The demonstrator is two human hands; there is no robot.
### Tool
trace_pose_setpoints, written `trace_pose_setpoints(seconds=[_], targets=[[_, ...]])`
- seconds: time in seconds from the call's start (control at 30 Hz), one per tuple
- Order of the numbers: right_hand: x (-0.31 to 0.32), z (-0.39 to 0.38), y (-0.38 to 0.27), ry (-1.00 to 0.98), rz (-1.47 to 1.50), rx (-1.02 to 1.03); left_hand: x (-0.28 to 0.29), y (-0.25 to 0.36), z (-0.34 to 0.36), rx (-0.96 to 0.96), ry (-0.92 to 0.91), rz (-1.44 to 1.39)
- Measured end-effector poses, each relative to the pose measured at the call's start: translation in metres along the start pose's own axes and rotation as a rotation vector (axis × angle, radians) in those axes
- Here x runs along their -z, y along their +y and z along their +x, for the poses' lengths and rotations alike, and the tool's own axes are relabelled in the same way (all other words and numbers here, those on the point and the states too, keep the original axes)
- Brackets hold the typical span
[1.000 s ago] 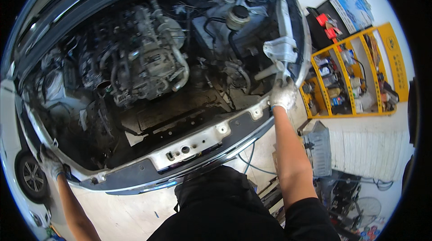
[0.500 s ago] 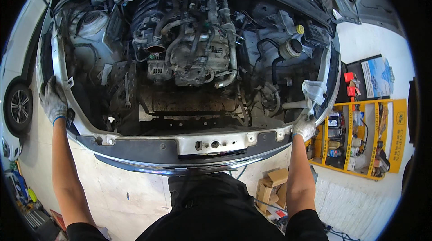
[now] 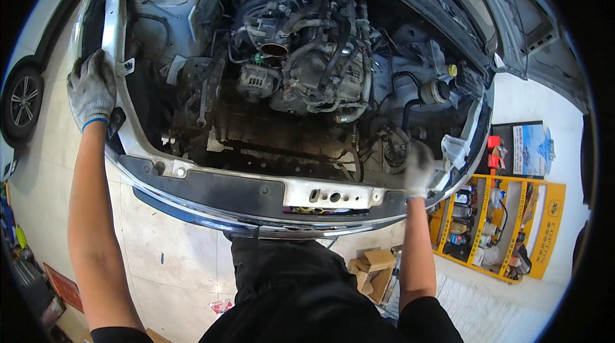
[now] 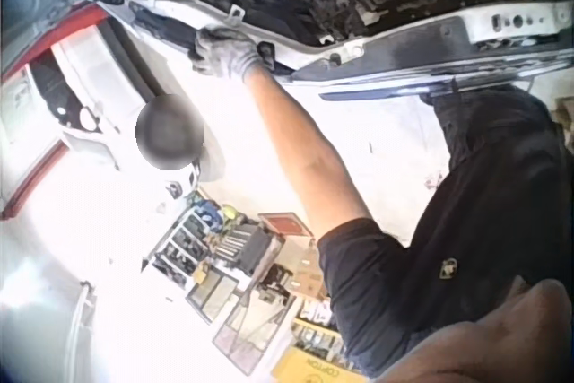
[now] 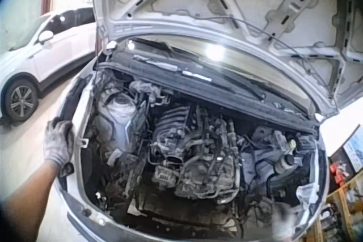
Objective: The person works under the hood of a white car, using a pneumatic impact wrench to remove bolts from the engine bay. They remove a metal bracket and place it aside, then continue using the impact wrench on other components.
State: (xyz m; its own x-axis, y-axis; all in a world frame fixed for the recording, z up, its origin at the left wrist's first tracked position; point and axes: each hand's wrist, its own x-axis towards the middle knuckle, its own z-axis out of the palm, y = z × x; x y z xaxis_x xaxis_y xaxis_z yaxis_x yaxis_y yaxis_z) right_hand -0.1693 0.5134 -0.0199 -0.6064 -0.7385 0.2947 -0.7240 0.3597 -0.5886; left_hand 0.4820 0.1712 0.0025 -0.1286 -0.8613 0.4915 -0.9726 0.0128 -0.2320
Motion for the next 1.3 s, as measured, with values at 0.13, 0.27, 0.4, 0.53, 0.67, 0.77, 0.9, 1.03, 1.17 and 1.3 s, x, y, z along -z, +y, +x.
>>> trace_pose_setpoints(seconds=[0.13,0.27,0.4,0.53,0.67,0.77,0.9,1.03,1.17,1.3], targets=[[-0.080,-0.004,-0.111,-0.663,0.019,0.027,-0.005,-0.005,0.000,0.028,-0.020,-0.008],[-0.101,-0.048,-0.149,-0.577,-0.030,0.252,-0.005,0.004,0.008,0.029,-0.028,-0.041],[-0.053,-0.125,-0.165,-0.112,0.111,0.416,-0.031,-0.010,0.024,-0.121,0.026,-0.093],[-0.003,-0.224,-0.126,-0.142,0.233,0.012,-0.060,0.014,0.025,-0.283,0.189,-0.268],[0.068,-0.312,-0.064,-0.218,0.097,-0.535,-0.007,0.135,-0.040,-0.351,0.359,-0.669],[0.120,-0.428,-0.024,0.103,0.046,-0.790,0.054,0.221,-0.122,-0.538,0.229,-0.968],[0.169,-0.621,-0.008,0.347,-0.082,-1.253,0.115,0.290,-0.253,-0.876,-0.260,-1.162],[0.188,-0.814,0.032,0.700,-0.282,-1.631,0.158,0.322,-0.357,-1.104,-0.758,-1.100],[0.243,-0.908,0.061,0.852,-0.388,-1.835,0.165,0.322,-0.415,-1.086,-1.059,-0.883],[0.316,-0.988,0.130,0.970,-0.321,-1.919,0.149,0.291,-0.443,-0.829,-1.295,-0.670]])
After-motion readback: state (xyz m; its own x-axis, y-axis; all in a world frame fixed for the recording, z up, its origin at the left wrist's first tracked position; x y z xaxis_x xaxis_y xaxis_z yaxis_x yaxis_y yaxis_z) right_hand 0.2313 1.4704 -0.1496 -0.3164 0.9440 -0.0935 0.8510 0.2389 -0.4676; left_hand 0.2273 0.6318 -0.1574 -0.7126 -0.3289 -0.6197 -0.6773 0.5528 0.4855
